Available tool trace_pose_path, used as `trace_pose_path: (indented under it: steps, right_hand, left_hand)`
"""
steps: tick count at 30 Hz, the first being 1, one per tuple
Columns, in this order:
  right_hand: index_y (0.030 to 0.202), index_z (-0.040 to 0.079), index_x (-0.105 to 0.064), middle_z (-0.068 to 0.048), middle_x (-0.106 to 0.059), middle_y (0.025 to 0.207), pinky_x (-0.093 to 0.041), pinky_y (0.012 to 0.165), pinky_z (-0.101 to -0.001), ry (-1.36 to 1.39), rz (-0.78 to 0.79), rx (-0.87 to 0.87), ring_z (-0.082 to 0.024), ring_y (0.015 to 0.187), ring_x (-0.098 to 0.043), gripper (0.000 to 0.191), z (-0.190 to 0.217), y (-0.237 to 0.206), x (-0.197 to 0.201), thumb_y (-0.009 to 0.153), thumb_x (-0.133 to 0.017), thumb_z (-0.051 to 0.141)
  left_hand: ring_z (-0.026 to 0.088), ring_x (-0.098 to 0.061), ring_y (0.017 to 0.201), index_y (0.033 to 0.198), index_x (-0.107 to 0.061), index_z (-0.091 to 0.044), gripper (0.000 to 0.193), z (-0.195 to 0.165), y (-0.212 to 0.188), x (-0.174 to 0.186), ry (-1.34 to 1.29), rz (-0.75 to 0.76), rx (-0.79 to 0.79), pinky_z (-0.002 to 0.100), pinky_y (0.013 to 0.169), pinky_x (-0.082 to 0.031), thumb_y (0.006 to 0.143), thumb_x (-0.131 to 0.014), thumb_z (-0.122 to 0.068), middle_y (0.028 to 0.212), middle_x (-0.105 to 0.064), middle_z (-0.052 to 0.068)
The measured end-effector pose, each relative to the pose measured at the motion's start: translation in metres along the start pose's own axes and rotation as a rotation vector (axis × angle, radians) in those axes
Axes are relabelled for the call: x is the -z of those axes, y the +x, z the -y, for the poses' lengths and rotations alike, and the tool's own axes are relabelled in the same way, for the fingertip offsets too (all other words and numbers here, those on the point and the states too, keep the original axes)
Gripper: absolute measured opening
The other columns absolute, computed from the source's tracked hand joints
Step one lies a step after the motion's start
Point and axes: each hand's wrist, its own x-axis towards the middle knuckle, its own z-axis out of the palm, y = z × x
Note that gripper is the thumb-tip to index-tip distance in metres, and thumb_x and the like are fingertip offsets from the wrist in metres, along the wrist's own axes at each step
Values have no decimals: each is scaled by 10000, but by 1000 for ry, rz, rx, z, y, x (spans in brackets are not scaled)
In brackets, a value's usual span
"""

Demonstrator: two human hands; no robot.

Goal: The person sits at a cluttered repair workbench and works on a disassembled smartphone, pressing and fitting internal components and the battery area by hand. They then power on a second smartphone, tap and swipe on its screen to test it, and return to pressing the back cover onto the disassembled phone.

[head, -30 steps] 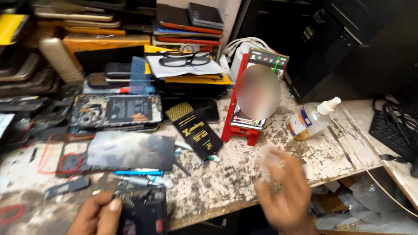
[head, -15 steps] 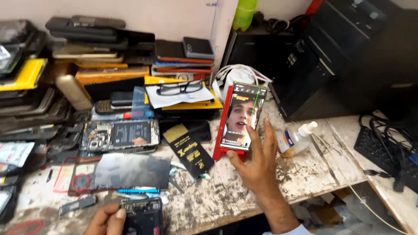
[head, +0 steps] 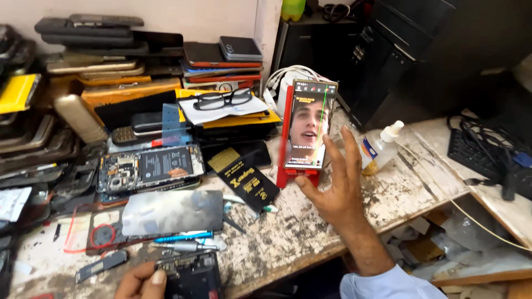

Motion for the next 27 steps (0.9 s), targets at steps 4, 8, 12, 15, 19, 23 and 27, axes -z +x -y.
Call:
trace_pose_path:
  steps: [4, 8, 12, 15, 19, 23, 27]
  right_hand:
    - [1555, 64, -361, -262, -203, 1645, -284, 1260, -567, -24, 22, -42, -421, 1549, -228, 885, -3, 0, 0, 889, -758, 491]
    - [1516, 38, -410, -247, -243, 1636, -296, 1255, -573, -58, -33, -10, -409, 1536, -254, 855, -1, 0, 2, 866, -796, 436]
    - [1442, 48, -494, -203, -394, 1578, -350, 1251, -518, -8, -130, 46, -357, 1497, -384, 638, 11, -8, 8, 926, -778, 295]
    - [1414, 64, -539, -157, -523, 1491, -437, 1212, -441, 342, -161, -7, -294, 1400, -515, 454, 35, -22, 4, 1010, -714, 179]
    - [1401, 20, -545, -151, -643, 1368, -531, 1103, -395, 1080, 27, -197, -230, 1218, -630, 384, 85, -52, -18, 1048, -644, 135]
    - [1451, -24, -489, -153, -669, 1291, -544, 1005, -351, 1332, 282, -308, -201, 1133, -645, 464, 110, -62, -31, 1057, -634, 176]
    - [1451, -19, -487, -139, -690, 1225, -587, 878, -308, 1482, 420, -404, -163, 1041, -664, 495, 108, -60, -31, 1037, -645, 201]
  left_hand:
    - [106, -657, 647, 1093, -663, 32, 199, -40, -17, -13, -136, 54, 50, 247, 609, -509, 933, -634, -81, 786, -752, 121]
    - [61, -607, 717, 1086, -686, 54, 178, -82, -31, -28, -214, 106, -103, 205, 662, -468, 978, -640, -79, 818, -711, 62]
    - [25, -604, 780, 1084, -664, 23, 164, -116, -40, -33, -206, 161, -162, 177, 699, -479, 988, -601, -94, 843, -695, 3]
    - [17, -542, 727, 1081, -666, 21, 153, -133, -49, -31, -279, 242, -82, 183, 634, -441, 1019, -587, -95, 806, -646, -20]
    - [4, -473, 697, 1123, -658, 20, 148, -147, -56, -41, -322, 286, -66, 183, 601, -391, 1035, -600, -84, 772, -562, -46]
    - [22, -529, 680, 1096, -650, 25, 146, -154, -61, -56, -322, 307, 9, 200, 586, -430, 1009, -593, -78, 760, -631, -10]
    - [45, -620, 699, 1073, -649, 30, 166, -155, -60, -57, -360, 303, 56, 208, 617, -493, 977, -565, -77, 794, -728, 39]
